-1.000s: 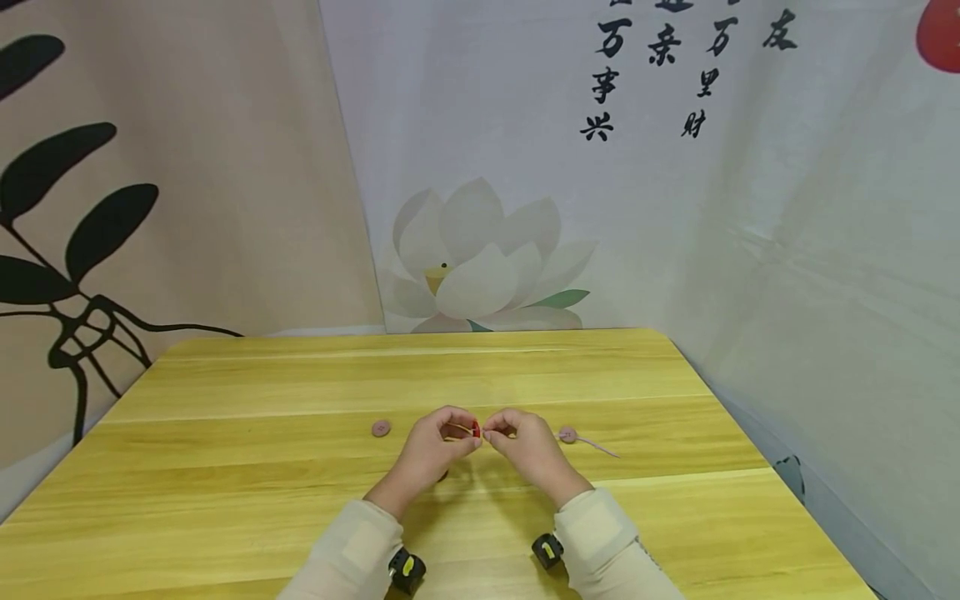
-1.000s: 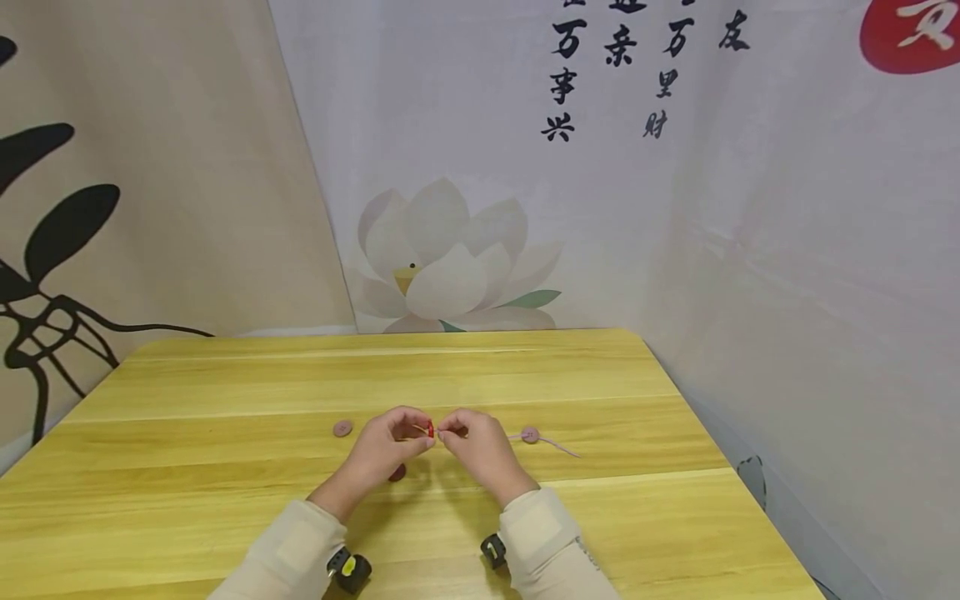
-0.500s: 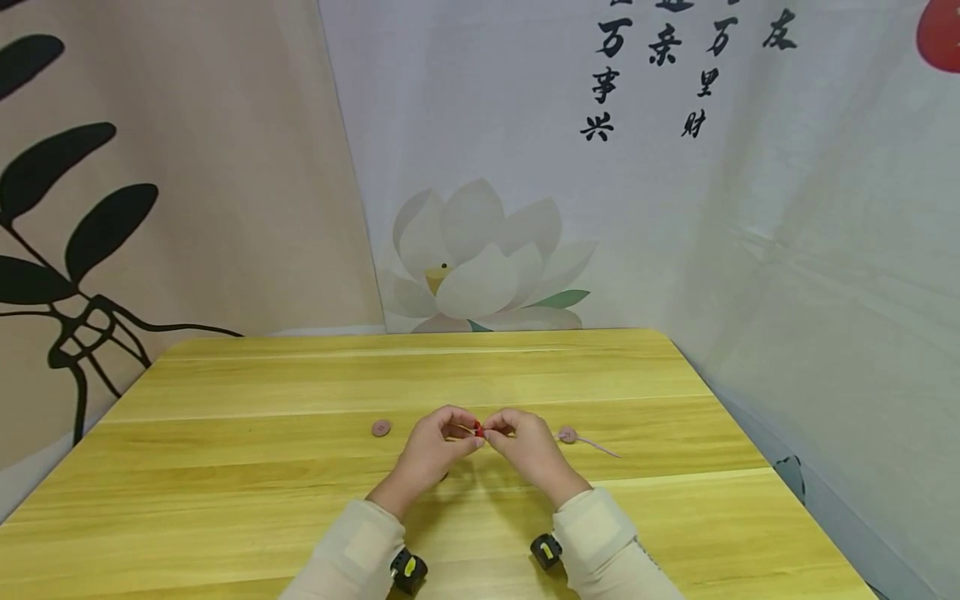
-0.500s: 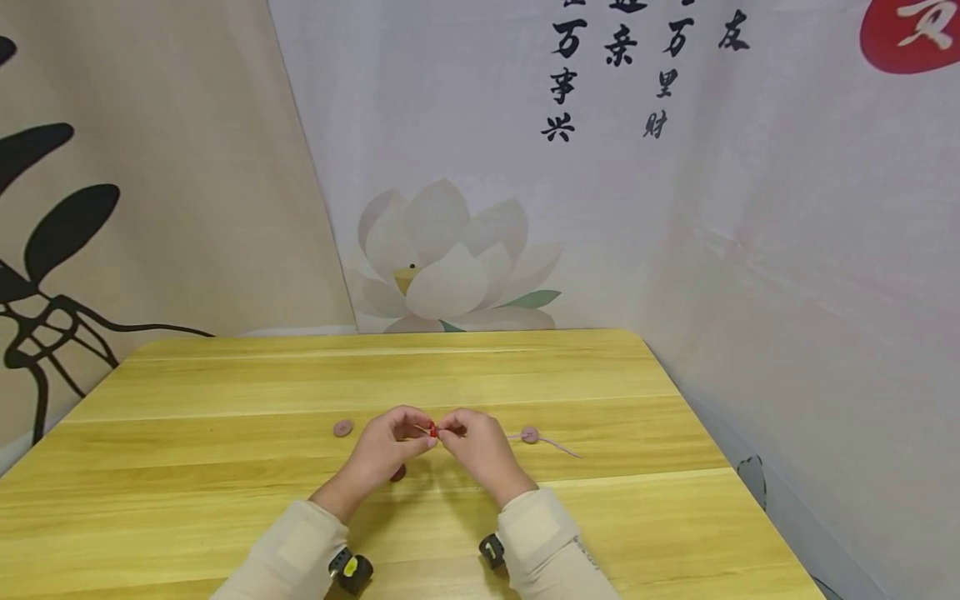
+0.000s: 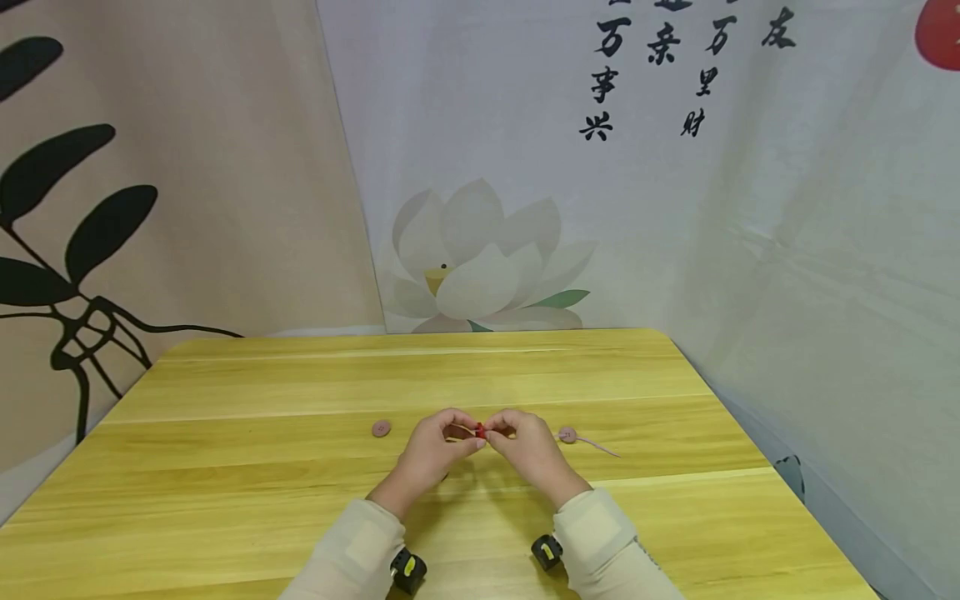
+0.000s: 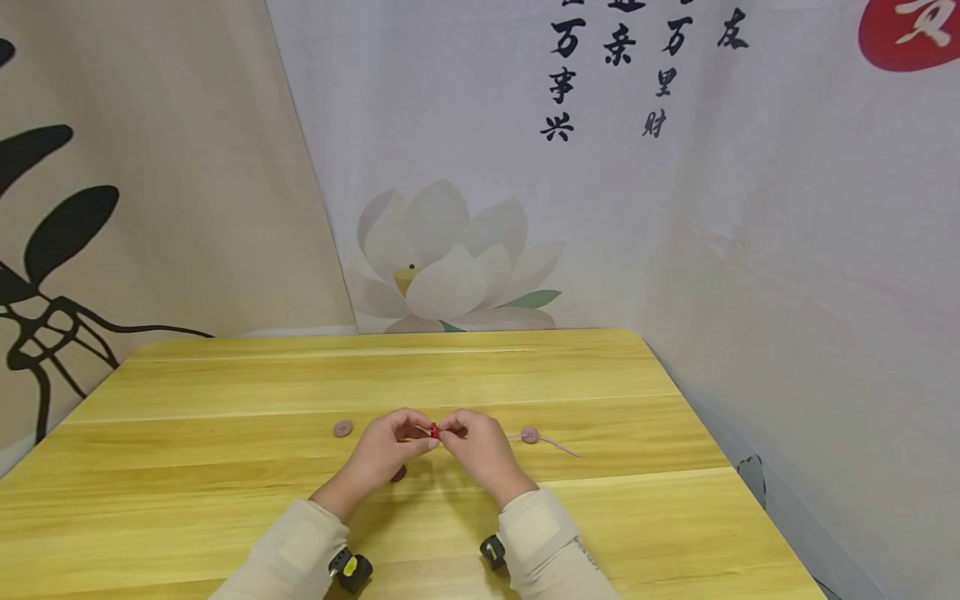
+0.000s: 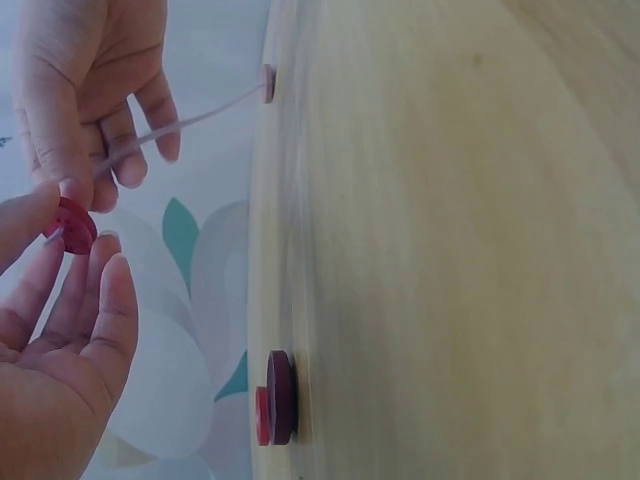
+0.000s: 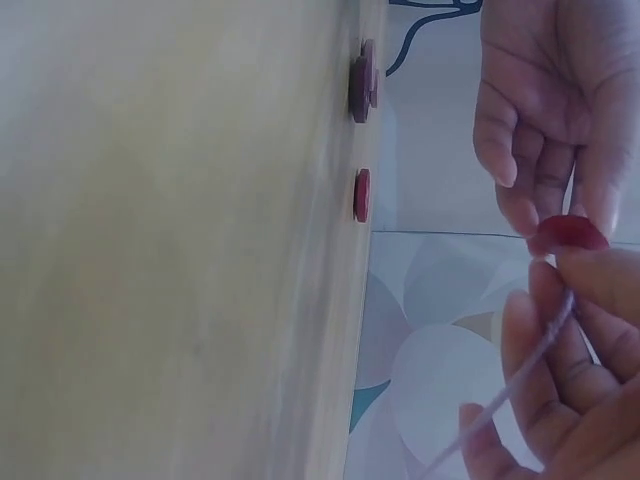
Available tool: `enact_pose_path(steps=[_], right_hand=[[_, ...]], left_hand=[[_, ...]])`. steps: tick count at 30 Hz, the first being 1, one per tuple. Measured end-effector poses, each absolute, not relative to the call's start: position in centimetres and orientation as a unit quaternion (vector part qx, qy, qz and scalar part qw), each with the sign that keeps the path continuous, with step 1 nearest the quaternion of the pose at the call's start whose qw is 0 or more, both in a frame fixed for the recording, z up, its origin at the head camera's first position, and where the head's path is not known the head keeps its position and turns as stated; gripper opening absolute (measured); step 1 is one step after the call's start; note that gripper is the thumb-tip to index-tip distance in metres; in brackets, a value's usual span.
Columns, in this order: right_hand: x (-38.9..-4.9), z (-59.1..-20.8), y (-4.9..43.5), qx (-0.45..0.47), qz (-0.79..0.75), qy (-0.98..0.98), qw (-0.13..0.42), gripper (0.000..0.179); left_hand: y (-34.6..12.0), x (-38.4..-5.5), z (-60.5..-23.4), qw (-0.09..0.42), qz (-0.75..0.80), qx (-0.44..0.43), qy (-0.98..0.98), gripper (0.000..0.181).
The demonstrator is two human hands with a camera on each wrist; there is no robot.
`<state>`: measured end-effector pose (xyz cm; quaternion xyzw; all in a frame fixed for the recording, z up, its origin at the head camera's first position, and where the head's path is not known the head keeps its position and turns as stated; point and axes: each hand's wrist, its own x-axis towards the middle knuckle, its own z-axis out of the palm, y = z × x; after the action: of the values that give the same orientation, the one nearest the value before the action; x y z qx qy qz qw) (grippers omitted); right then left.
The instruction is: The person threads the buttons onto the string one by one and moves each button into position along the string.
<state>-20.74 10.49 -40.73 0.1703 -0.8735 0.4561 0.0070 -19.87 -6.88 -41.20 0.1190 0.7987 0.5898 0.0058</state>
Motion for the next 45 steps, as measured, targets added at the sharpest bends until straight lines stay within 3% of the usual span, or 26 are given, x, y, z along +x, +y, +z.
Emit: enact_pose_path(steps=[32,45], right_hand=[[-20.62,-40.49,10.55,0.168,0.464,-0.87,0.007,0.007],[-20.53,-40.6,10.51,0.169,0.466,-0.869,-0.021,0.024]], left_hand=[[-6.61,-20.05,-41.04,-0.01,0.581,0.126,0.804,0.008],[-6.61,-20.07,-40.92,-0.015,0.587,0.11,0.802,0.008]])
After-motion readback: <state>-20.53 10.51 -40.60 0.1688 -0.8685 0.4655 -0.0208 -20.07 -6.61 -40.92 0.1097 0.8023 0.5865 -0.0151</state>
